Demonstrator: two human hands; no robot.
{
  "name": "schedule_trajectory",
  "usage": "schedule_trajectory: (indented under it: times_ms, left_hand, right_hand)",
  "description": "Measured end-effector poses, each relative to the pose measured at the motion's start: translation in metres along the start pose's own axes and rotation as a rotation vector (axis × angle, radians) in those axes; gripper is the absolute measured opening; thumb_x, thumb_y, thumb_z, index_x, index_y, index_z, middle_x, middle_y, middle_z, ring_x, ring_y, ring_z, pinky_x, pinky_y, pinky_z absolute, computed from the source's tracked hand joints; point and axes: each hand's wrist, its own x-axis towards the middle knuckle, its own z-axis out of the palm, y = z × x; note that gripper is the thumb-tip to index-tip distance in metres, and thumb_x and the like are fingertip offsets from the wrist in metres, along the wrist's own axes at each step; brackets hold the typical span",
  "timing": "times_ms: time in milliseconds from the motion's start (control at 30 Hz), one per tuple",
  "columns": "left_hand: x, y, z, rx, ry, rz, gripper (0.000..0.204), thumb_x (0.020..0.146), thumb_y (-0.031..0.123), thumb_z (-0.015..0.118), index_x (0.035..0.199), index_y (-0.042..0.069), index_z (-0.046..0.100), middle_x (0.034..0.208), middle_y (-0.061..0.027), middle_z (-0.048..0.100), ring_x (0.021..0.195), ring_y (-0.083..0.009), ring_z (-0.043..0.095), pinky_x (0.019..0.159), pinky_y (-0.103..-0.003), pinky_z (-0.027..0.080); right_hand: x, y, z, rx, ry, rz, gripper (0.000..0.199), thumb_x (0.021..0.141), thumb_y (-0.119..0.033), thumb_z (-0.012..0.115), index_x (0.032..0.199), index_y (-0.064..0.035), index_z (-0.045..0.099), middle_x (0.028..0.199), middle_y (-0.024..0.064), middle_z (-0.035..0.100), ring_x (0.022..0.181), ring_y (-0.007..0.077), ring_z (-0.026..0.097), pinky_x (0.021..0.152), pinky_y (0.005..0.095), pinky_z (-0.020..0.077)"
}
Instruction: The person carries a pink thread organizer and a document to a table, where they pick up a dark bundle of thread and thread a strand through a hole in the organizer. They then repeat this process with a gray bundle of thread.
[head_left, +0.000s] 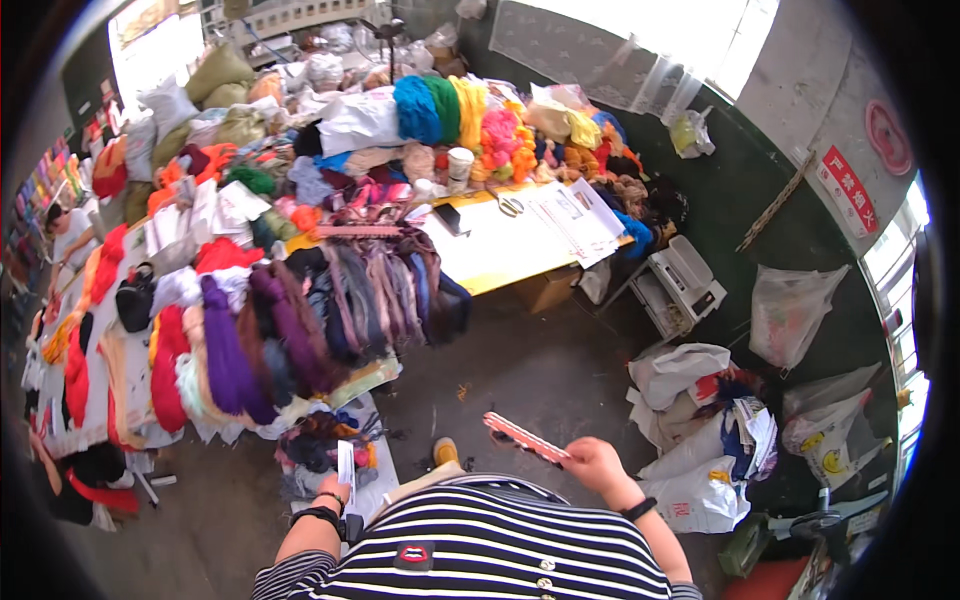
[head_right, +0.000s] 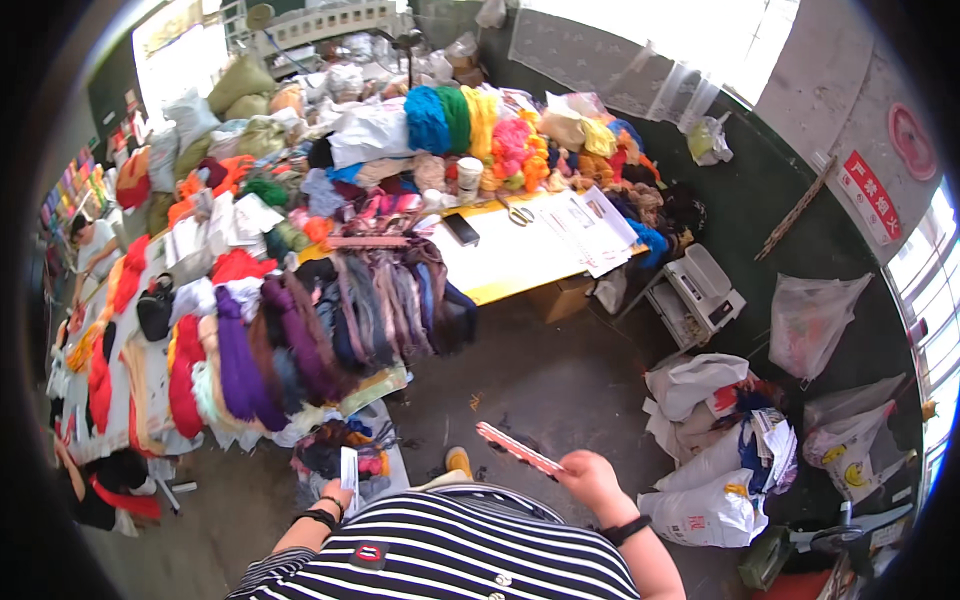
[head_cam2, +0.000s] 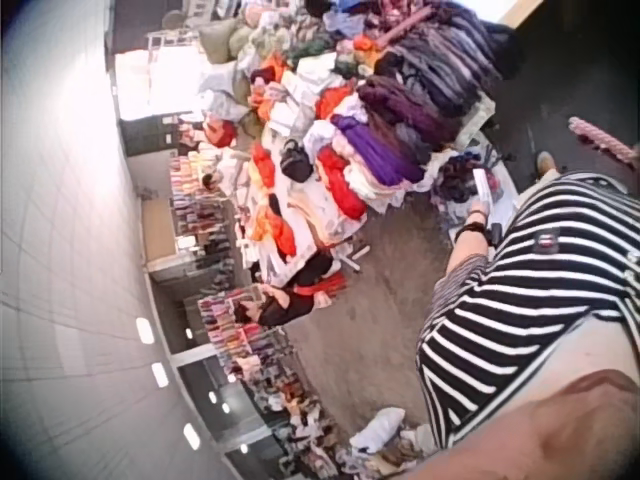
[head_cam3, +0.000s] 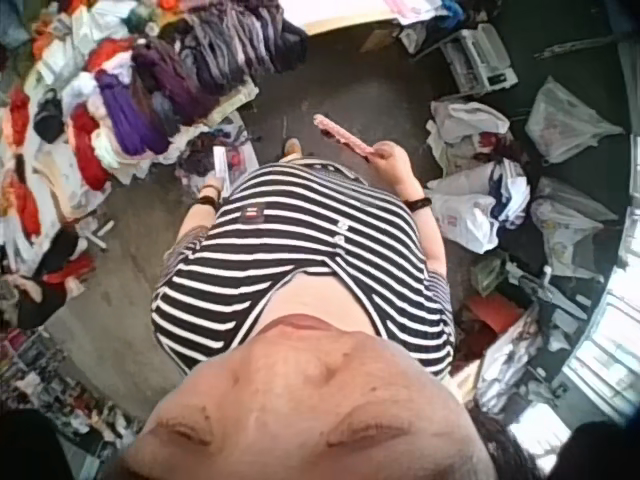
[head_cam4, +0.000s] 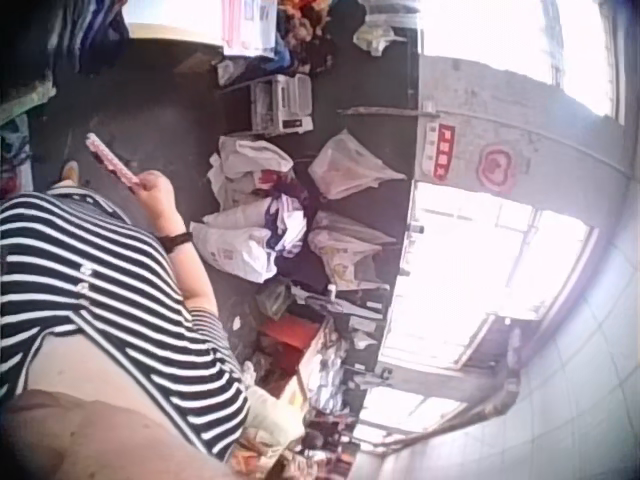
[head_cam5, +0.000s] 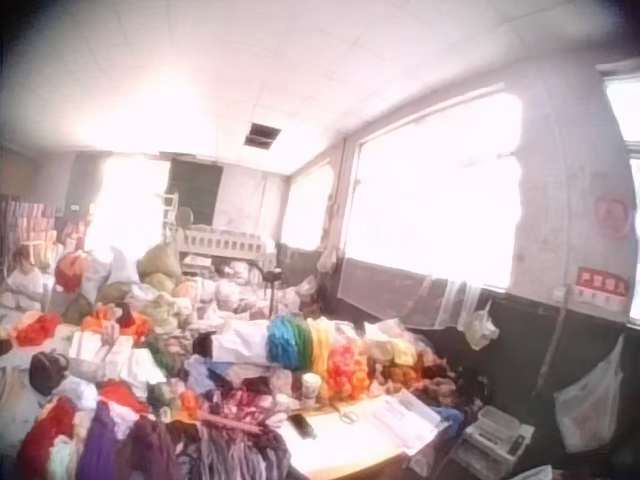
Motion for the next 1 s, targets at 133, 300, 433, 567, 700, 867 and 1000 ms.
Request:
schedule_trajectory:
  times_ms: [133, 300, 433, 567, 700, 867, 1000]
  left_hand:
    - [0.068, 0.105, -0.046, -0.225, 0.067, 0.229, 0.035, 0.079, 0.027, 0.071, 0.108, 0.008, 0.071, 0.103, -0.0218, 0.07, 0.102, -0.0398, 0.065, 0.091, -0.046, 0.051]
    - [0.087, 0.197, -0.116, -0.349, 0.185, 0.235, 0.033, 0.081, 0.026, 0.069, 0.101, 0.0, 0.069, 0.098, -0.0251, 0.07, 0.097, -0.0408, 0.066, 0.084, -0.045, 0.052]
    - [0.089, 0.191, -0.117, -0.34, 0.279, 0.098, 0.033, 0.082, 0.025, 0.069, 0.101, -0.001, 0.069, 0.097, -0.0246, 0.07, 0.095, -0.0415, 0.066, 0.082, -0.046, 0.053]
    - [0.067, 0.18, -0.086, -0.546, 0.367, -0.157, 0.029, 0.082, 0.021, 0.07, 0.099, -0.003, 0.067, 0.094, -0.0246, 0.07, 0.093, -0.042, 0.067, 0.079, -0.046, 0.052]
    - [0.026, 0.202, -0.054, -0.426, 0.494, -0.608, 0.03, 0.082, 0.022, 0.071, 0.098, -0.003, 0.066, 0.096, -0.0247, 0.07, 0.093, -0.0431, 0.067, 0.081, -0.047, 0.052]
    - [-0.035, 0.266, -0.024, -0.619, 0.512, -0.78, 0.037, 0.081, 0.025, 0.073, 0.101, -0.005, 0.064, 0.098, -0.0266, 0.068, 0.094, -0.0437, 0.066, 0.08, -0.048, 0.051]
    - [-0.034, 0.295, -0.048, -0.587, 0.544, -0.893, 0.036, 0.083, 0.024, 0.072, 0.1, -0.005, 0.063, 0.096, -0.0267, 0.068, 0.093, -0.0435, 0.066, 0.081, -0.048, 0.051]
  right_hand:
    - [0.123, -0.015, -0.052, 0.125, -0.054, -0.065, 0.014, 0.076, -0.013, 0.075, 0.084, -0.0022, 0.072, 0.082, 0.0138, 0.068, 0.076, 0.0322, 0.066, 0.067, 0.0392, 0.0532]
    - [0.278, -0.027, -0.055, 0.244, -0.245, -0.248, 0.015, 0.079, -0.013, 0.074, 0.088, -0.0012, 0.071, 0.089, 0.0141, 0.068, 0.083, 0.0314, 0.066, 0.072, 0.0386, 0.0535]
    - [0.415, -0.045, -0.032, 0.308, -0.402, -0.445, 0.013, 0.08, -0.012, 0.073, 0.088, -0.0013, 0.071, 0.091, 0.0141, 0.068, 0.086, 0.0313, 0.066, 0.075, 0.0384, 0.0532]
    - [0.552, -0.063, 0.015, 0.474, -0.488, -0.697, 0.013, 0.079, -0.01, 0.074, 0.087, -0.0013, 0.071, 0.096, 0.0136, 0.068, 0.088, 0.0311, 0.065, 0.078, 0.0386, 0.0527]
    - [0.679, -0.082, 0.096, 0.583, -0.504, -0.76, 0.018, 0.077, -0.009, 0.078, 0.094, -0.0021, 0.074, 0.113, 0.018, 0.065, 0.096, 0.0294, 0.066, 0.081, 0.038, 0.0537]
    - [0.806, -0.091, 0.223, 0.248, -0.292, -0.634, 0.02, 0.075, -0.028, 0.077, 0.091, -0.015, 0.078, 0.125, 0.0151, 0.064, 0.112, 0.0352, 0.06, 0.092, 0.0473, 0.0469]
    - [0.841, -0.056, 0.287, 0.021, -0.107, -0.482, 0.019, 0.075, -0.023, 0.068, 0.089, -0.0161, 0.079, 0.121, 0.0099, 0.062, 0.122, 0.033, 0.051, 0.099, 0.0533, 0.0359]
